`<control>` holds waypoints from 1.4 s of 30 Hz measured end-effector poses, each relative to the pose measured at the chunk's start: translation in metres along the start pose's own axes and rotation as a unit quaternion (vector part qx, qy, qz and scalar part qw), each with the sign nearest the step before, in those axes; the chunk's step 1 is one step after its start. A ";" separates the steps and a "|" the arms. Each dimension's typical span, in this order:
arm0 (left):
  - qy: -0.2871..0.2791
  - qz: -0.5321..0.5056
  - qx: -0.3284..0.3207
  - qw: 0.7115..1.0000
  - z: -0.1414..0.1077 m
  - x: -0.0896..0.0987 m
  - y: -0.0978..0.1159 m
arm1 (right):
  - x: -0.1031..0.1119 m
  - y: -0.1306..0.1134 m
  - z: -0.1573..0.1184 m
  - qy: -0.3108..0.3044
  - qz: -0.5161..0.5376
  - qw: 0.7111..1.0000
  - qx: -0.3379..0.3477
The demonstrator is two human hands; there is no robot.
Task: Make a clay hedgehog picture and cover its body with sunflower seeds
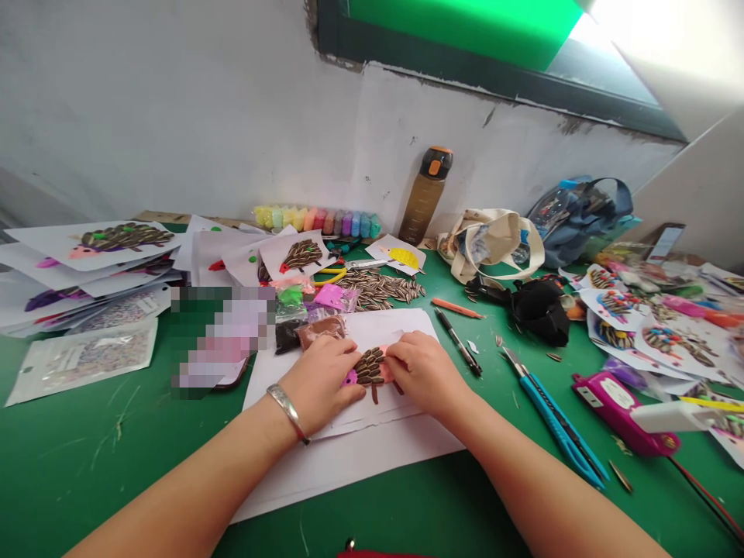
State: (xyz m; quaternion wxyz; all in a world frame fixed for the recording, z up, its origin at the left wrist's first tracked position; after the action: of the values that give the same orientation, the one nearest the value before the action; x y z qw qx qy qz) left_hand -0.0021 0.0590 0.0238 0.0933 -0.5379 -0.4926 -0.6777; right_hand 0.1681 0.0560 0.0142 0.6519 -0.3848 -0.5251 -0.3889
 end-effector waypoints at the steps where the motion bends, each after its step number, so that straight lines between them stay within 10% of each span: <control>1: 0.001 0.001 0.000 1.000 0.000 0.000 0.000 | 0.000 0.000 0.000 0.002 -0.002 1.000 0.000; 42: 0.009 0.025 -0.010 1.000 -0.004 0.000 0.007 | 0.001 0.004 -0.001 0.019 0.023 1.000 -0.005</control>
State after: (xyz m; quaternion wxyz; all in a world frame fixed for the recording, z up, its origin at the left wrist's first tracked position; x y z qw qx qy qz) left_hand -0.0003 0.0521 0.0278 0.1085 -0.5449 -0.4713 -0.6850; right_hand 0.1725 0.0570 0.0148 0.6684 -0.3931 -0.5015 -0.3837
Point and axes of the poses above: each hand's wrist, its own z-axis towards the middle knuckle, its own x-axis out of the back of the hand, y = z × x, the point moved 3 cm from there along z, towards the middle knuckle, and after that the axes turned 13 degrees about -z, right-handed, at the moved point
